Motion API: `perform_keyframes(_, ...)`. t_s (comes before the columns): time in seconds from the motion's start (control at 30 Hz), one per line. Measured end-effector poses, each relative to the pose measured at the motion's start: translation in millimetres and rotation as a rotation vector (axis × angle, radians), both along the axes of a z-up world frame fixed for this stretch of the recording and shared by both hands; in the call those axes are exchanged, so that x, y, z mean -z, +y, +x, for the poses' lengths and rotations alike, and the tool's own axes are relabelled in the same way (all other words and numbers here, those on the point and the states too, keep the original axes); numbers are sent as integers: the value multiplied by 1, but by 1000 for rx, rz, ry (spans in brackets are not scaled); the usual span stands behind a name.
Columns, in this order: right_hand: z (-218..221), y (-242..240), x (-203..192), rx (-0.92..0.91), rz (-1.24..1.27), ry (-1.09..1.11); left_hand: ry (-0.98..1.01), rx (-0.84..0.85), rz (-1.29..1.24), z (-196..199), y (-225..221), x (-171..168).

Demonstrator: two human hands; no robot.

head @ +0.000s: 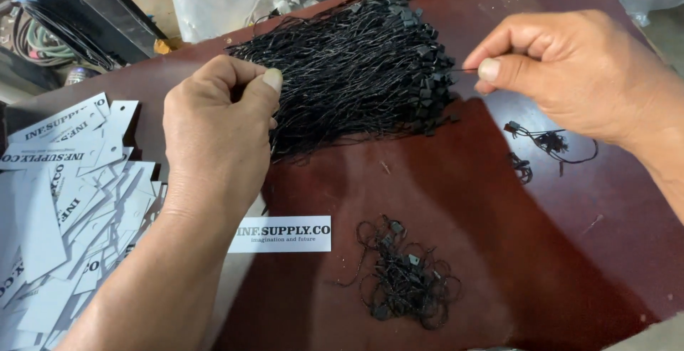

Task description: The person is sitting at a table, meticulously untangling and sorting black plastic tag fasteners from a large, messy pile into a smaller, organized group.

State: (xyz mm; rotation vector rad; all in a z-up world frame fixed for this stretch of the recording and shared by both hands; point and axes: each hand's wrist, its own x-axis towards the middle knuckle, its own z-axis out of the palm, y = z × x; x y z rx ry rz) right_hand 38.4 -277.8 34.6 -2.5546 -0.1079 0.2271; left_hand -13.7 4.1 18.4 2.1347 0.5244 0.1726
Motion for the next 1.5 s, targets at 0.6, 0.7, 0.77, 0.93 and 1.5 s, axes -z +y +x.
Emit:
perform_keyframes(0.6,39,-16,77,30,105,-481,-138,65,250,14,12,59)
perform_keyframes(0.7,32,-5,69,160,170,-361,-89,88,285,14,12,62)
perform_keyframes(0.77,34,-8,73,132,156,-376,-99,81,278,15,12,62)
perform_keyframes(0.93,31,-5,74,102,177,-396,-117,75,292,14,11,60)
perform_keyframes(1.5,-5,66,-5,-378,67,-316,-654,273,195,11,-26,3)
